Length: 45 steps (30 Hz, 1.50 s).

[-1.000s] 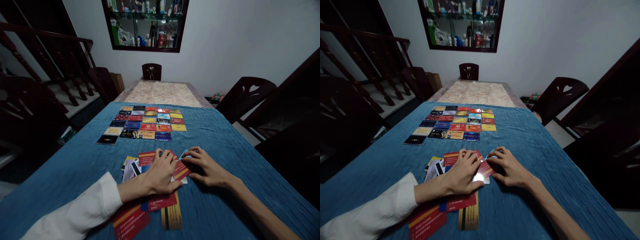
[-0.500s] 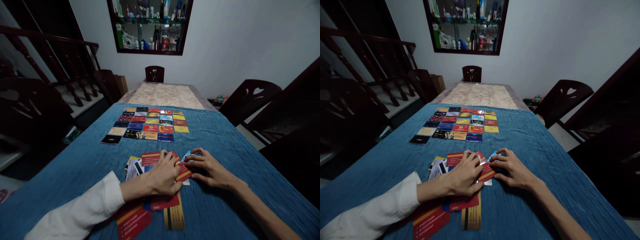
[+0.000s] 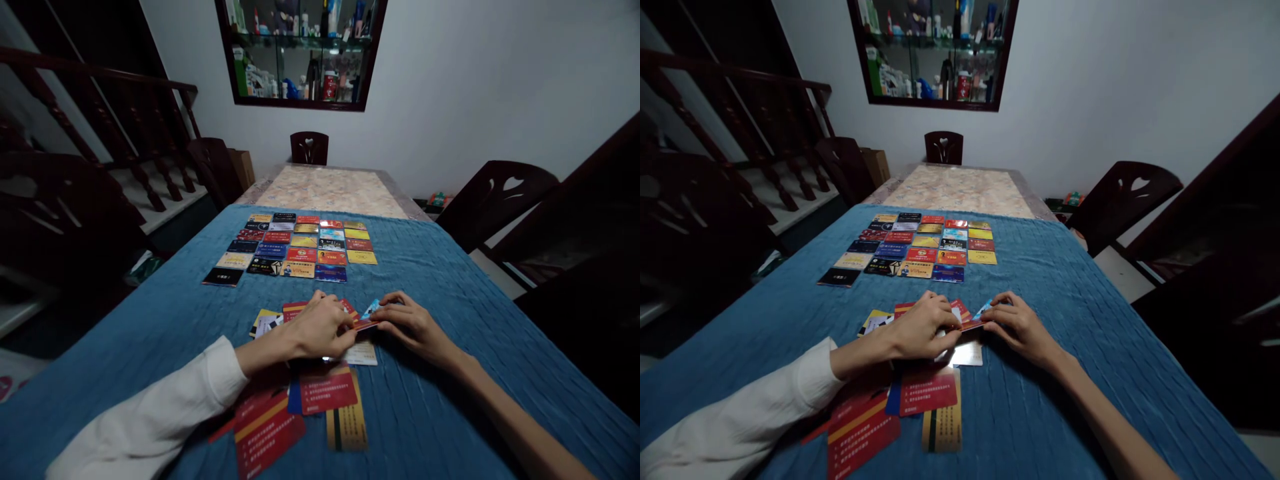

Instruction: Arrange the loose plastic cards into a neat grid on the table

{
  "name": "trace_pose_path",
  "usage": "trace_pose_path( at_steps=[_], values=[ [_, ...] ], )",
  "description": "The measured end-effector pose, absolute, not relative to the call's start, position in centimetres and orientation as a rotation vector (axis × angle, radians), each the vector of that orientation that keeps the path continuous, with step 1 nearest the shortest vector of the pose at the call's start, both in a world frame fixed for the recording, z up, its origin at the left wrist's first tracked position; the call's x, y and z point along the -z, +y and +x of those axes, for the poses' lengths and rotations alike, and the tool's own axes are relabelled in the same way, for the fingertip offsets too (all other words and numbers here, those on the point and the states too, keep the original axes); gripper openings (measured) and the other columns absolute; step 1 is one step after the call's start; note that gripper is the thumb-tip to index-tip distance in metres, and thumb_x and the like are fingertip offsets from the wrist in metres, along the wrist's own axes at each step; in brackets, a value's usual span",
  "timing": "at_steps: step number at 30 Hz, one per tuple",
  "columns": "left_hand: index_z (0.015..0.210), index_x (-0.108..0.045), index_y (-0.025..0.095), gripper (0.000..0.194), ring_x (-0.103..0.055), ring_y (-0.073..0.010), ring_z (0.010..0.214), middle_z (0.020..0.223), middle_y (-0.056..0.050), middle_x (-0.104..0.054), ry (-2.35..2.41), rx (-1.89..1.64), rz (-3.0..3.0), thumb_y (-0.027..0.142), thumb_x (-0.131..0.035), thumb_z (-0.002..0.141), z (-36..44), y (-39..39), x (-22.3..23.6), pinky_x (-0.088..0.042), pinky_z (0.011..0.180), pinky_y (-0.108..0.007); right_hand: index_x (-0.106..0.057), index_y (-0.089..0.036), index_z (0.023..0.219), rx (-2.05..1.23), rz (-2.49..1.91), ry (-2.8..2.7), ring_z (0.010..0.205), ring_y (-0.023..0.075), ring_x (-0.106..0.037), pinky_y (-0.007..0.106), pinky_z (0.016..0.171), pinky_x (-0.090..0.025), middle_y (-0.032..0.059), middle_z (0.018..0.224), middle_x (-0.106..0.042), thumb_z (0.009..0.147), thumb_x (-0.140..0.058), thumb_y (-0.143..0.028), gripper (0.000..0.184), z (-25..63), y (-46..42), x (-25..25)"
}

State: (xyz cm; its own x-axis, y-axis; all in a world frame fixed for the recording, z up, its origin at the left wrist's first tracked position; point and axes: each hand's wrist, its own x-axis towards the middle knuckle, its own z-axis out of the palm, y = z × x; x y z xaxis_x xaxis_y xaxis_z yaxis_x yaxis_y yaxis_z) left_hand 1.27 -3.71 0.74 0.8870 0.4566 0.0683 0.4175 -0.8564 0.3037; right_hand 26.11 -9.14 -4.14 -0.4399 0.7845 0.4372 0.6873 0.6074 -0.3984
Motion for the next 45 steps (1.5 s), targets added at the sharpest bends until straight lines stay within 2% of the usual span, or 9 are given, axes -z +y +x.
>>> trace_pose_path(
  at_steps=[9, 19, 28, 38, 45],
  values=[
    [0.085, -0.076, 0.019, 0.024, -0.062, -0.0158, 0.072, 0.074, -0.003, -0.072, 0.598, -0.439, 2.738, 0.018, -0.053, 0.089, 1.2, -1.9, 0.2, -0.039, 0.072, -0.028, -0.071, -0.024, 0.104, -0.147, -1.101, -2.095, 0.087, 0.0205, -0.061, 0.035, 0.074, -0.055, 0.0050, 0.087, -0.072, 0.097, -0.053, -0.022, 0.020, 25.3, -8.4, 4.8],
    [0.083, -0.076, 0.015, 0.026, -0.063, -0.0140, 0.069, 0.075, -0.004, -0.073, 0.620, -0.518, 2.657, 0.014, -0.051, 0.090, 0.9, -0.7, 0.2, -0.041, 0.067, -0.024, -0.068, -0.023, 0.111, -0.089, -1.187, -1.961, 0.087, 0.0196, -0.064, 0.033, 0.072, -0.056, 0.0067, 0.092, -0.067, 0.094, -0.054, -0.018, 0.023, 25.0, -7.7, 6.1],
    [0.099, -0.075, 0.017, 0.027, -0.068, -0.0183, 0.085, 0.093, -0.005, -0.077, 0.687, -0.565, 2.613, 0.010, -0.054, 0.085, 0.8, 0.4, 1.6, -0.048, 0.078, -0.027, -0.060, -0.024, 0.125, -0.028, -1.259, -1.959, 0.087, 0.0217, -0.065, 0.037, 0.075, -0.056, 0.0070, 0.095, -0.066, 0.093, -0.051, -0.016, 0.034, 24.6, -7.6, 6.4],
    [0.121, -0.067, 0.016, 0.046, -0.069, -0.0223, 0.101, 0.111, -0.008, -0.075, 0.691, -0.629, 2.606, 0.005, -0.052, 0.079, 1.0, 0.3, 2.6, -0.051, 0.092, -0.034, -0.062, -0.024, 0.120, 0.183, -1.247, -2.034, 0.085, 0.0219, -0.062, 0.037, 0.073, -0.052, 0.0077, 0.097, -0.070, 0.096, -0.050, -0.019, 0.027, 24.5, -7.3, 6.9],
    [0.119, -0.066, 0.018, 0.042, -0.067, -0.0237, 0.100, 0.107, -0.007, -0.074, 0.800, -0.582, 2.659, 0.007, -0.053, 0.082, 1.0, -0.3, 2.4, -0.048, 0.093, -0.038, -0.058, -0.022, 0.123, 0.367, -1.214, -2.096, 0.088, 0.0215, -0.060, 0.037, 0.078, -0.046, 0.0072, 0.098, -0.071, 0.097, -0.051, -0.019, 0.027, 24.3, -7.3, 6.8]
  ],
)
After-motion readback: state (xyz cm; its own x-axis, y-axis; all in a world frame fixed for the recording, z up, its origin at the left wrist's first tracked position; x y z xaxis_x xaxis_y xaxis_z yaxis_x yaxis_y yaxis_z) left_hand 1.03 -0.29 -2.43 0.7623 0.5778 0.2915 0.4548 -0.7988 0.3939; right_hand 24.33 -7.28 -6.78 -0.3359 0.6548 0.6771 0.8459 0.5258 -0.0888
